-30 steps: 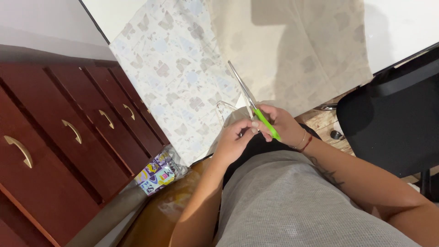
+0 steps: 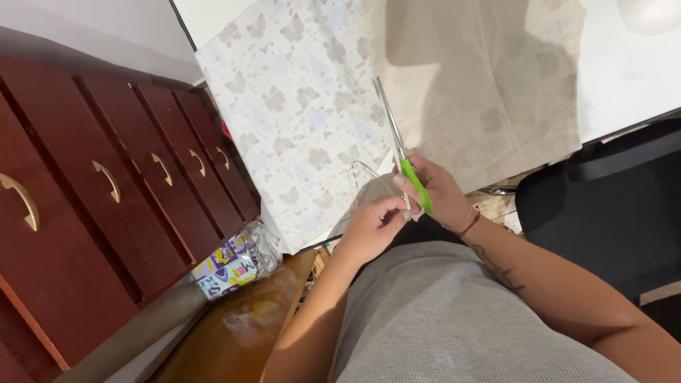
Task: The person cuts a piece of light-colored patterned fabric using green-handled scissors on a white table. They hold the fabric with one hand and cut along its edge, occasionally adjusting the fabric's position.
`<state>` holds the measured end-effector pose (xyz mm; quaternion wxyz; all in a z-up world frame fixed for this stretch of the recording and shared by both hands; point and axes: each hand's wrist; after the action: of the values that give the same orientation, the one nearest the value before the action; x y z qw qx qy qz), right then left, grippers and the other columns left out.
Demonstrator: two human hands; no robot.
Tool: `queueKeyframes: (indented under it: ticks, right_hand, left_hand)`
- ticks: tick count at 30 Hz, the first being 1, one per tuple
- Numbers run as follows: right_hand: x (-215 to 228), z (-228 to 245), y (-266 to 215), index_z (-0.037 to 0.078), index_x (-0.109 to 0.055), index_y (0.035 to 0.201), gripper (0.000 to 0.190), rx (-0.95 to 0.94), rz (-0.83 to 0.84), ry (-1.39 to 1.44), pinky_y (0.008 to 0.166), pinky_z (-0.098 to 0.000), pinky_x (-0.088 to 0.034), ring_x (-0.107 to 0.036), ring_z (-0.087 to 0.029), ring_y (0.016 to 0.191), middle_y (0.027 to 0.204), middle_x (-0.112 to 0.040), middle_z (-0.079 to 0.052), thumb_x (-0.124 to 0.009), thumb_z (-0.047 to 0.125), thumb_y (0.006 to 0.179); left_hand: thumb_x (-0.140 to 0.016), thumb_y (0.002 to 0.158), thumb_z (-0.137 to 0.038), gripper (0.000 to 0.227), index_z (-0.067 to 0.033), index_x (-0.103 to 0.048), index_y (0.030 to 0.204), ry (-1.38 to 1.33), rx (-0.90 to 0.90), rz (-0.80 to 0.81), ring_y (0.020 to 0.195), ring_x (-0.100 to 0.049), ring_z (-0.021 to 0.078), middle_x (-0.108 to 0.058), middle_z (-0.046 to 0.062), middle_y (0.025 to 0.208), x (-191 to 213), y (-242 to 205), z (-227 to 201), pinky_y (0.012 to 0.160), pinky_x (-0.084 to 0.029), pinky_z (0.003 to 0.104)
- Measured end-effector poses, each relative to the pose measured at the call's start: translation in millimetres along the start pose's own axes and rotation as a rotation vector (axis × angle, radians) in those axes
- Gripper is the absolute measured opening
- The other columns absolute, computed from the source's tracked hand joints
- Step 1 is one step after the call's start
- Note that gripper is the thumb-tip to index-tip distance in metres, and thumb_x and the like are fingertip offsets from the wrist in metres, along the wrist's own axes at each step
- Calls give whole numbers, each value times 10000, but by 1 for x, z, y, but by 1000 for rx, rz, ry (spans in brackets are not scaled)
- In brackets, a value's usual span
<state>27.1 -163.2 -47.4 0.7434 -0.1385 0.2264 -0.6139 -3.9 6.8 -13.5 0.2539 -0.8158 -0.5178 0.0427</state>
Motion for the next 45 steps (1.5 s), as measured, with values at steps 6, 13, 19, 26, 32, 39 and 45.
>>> queueKeyframes:
  ticks: [6,13,19,26,32,39,45]
  right_hand:
    - [7,4,1,14,-608,999,303,-20,121,23,423,-270,-480,-600,-207,363,438,-582,-138,-664,311,965]
    - [119,9,-41,24,-488,1459,646,-162,454,-299,710,-441,-575,-733,-314,685,669,-696,-214,-604,343,910]
    - [186,49,-28,90,-583,1257,306,90,-106,-1035,674,-397,-644,-763,-272,827,932,-760,-102,-676,181,980]
    - [246,31,-7,82,-575,1369,366,282,-301,-1354,486,-485,-504,-683,-392,740,1122,-695,-165,-701,167,1036]
    - [299,18,-3,95,-560,1425,438,274,-350,-1430,508,-462,-508,-675,-363,706,1077,-685,-123,-739,217,1044]
    - [290,33,-7,42,-589,1413,495,343,-322,-1413,670,-480,-545,-685,-381,893,1223,-688,-157,-784,217,993]
    - [202,53,-25,150,-563,1287,506,-261,182,-762,766,-300,-601,-818,-188,855,896,-720,-51,-661,394,854]
  left_hand:
    - [-669,889,-166,174,-92,-732,1033,-38,94,6,849,-685,282,-721,127,892,28,-2,-3,769,-563,389]
    - [-571,927,-207,204,-24,-659,918,247,128,-283,885,-636,438,-619,259,867,97,27,-37,801,-502,520]
    - [-402,992,-485,606,-62,-557,1398,75,19,-414,1312,-542,271,-583,133,1415,72,83,-51,1113,-409,429]
    - [-658,936,-248,351,-173,-414,696,-63,61,-284,694,-566,114,-501,-26,682,29,126,-35,667,-389,253]
    - [-593,949,-271,218,-103,-700,863,-217,104,-214,725,-662,137,-656,-6,776,12,134,-30,677,-553,256]
    - [-550,981,-283,562,-150,-437,1515,-258,83,-358,1090,-623,194,-636,82,1257,8,163,-32,1019,-483,335]
    - [-531,959,-420,688,-211,-336,1585,-447,114,-299,888,-664,163,-534,-2,792,20,163,-44,900,-637,337]
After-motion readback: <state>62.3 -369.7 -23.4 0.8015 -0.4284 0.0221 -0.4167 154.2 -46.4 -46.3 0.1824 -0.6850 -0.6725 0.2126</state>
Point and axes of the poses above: each hand's wrist, its own y-axis towards the middle knuckle, its own x-axis out of the back of the hand, z = x × y
